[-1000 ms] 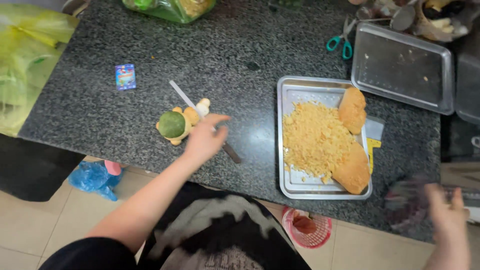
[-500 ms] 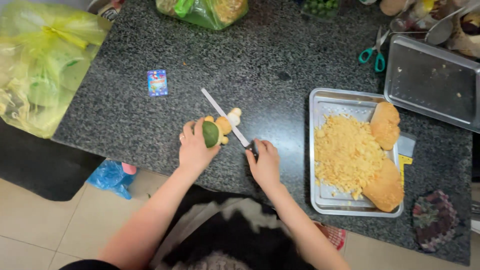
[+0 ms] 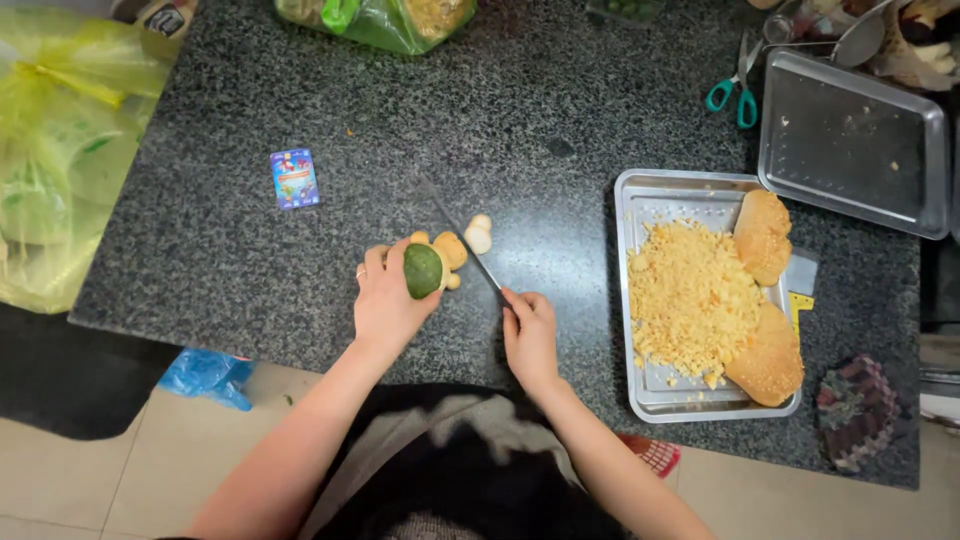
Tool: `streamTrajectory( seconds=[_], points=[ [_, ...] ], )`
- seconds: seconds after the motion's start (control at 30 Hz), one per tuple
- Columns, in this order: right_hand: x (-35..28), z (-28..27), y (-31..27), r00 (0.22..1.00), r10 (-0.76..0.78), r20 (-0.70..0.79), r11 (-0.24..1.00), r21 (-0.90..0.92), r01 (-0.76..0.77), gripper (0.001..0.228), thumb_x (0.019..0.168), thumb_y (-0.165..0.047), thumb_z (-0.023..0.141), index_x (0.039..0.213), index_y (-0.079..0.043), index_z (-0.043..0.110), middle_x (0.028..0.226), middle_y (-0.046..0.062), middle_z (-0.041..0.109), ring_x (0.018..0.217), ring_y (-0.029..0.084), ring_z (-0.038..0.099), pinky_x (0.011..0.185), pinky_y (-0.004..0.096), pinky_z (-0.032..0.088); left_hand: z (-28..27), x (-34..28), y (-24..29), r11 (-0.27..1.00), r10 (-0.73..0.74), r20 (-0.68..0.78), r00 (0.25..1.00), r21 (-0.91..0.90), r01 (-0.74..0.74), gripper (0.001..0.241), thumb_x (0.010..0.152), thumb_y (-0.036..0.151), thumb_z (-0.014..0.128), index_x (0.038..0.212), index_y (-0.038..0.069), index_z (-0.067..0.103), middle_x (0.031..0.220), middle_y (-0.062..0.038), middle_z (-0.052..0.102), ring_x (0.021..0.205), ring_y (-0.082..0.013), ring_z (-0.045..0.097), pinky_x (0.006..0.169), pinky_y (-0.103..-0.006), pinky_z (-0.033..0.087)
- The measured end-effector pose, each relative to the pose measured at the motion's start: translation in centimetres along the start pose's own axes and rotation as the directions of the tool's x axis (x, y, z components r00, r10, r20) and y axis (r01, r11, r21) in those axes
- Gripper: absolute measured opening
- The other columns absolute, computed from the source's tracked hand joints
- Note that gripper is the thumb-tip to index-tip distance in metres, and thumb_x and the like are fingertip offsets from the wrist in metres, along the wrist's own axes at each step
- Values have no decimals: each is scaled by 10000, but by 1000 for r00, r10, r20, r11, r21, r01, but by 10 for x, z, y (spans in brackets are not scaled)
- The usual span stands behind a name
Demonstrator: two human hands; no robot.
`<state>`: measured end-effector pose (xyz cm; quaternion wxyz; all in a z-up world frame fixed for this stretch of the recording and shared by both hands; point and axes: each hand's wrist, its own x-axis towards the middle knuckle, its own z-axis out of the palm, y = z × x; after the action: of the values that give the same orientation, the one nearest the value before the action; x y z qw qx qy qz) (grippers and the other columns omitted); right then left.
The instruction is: Slicing a small green vegetable on a kitchen counter.
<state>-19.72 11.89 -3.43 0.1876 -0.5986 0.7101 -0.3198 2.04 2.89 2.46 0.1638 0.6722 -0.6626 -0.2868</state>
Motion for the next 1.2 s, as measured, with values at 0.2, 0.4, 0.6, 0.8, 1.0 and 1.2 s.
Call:
streamTrajectory(
  seconds=[0.2, 0.4, 0.6, 0.8, 1.0, 1.2],
  points=[
    [20, -15, 18, 986, 89, -139, 996, -20, -93, 314, 951, -36, 657, 1251, -52, 749, 1050, 176, 635, 1044, 425, 648, 942, 485, 538, 16, 41, 27, 992, 126, -16, 992, 17, -126, 890, 642, 293, 931, 1440, 185, 552, 1311, -108, 494, 1254, -460, 538, 905, -568, 634],
    [39, -41, -2, 966, 205, -158, 976, 109, -189, 299, 1014, -17, 599, 1288, -50, 714, 1042, 105, 552, 1000, 306, 643, 856, 368, 565, 40, 77, 41, 968, 208, 51, 977, 135, -213, 965, 615, 342, 944, 1465, 171, 521, 1321, -123, 506, 1240, -423, 564, 963, -552, 595],
    [31, -44, -26, 972, 19, -234, 1000, 20, -14, 303, 997, -81, 654, 1287, -126, 729, 1014, 106, 605, 979, 329, 659, 832, 404, 554, 42, 85, 69, 881, 460, -3, 888, 123, -456, 576, 729, 368, 868, 1245, 197, 677, 1279, -22, 553, 1291, -309, 539, 1132, -502, 392],
    [17, -51, -38, 984, 95, -151, 995, 46, -89, 331, 1011, -22, 585, 1308, -89, 715, 994, 76, 553, 971, 284, 598, 879, 357, 515, 66, 105, 57, 802, 583, -47, 811, 194, -565, 328, 790, 380, 790, 1073, 235, 713, 1091, 24, 669, 1109, -221, 653, 1056, -412, 475],
    [-5, -53, -20, 980, 35, -198, 993, -105, -56, 421, 924, -46, 675, 1311, -200, 739, 978, 83, 572, 943, 318, 597, 869, 417, 521, 69, 107, 58, 780, 613, -108, 783, 243, -577, 361, 773, 416, 807, 1077, 237, 729, 1098, 29, 694, 1064, -208, 667, 962, -402, 508],
    [-20, -63, -17, 985, 106, -133, 989, -89, -119, 448, 924, -61, 647, 1328, -231, 739, 999, 69, 572, 959, 306, 595, 875, 403, 528, 64, 109, 62, 766, 638, -115, 762, 205, -610, 328, 751, 383, 817, 1025, 218, 744, 1069, 19, 711, 979, -237, 691, 859, -408, 531]
  ],
)
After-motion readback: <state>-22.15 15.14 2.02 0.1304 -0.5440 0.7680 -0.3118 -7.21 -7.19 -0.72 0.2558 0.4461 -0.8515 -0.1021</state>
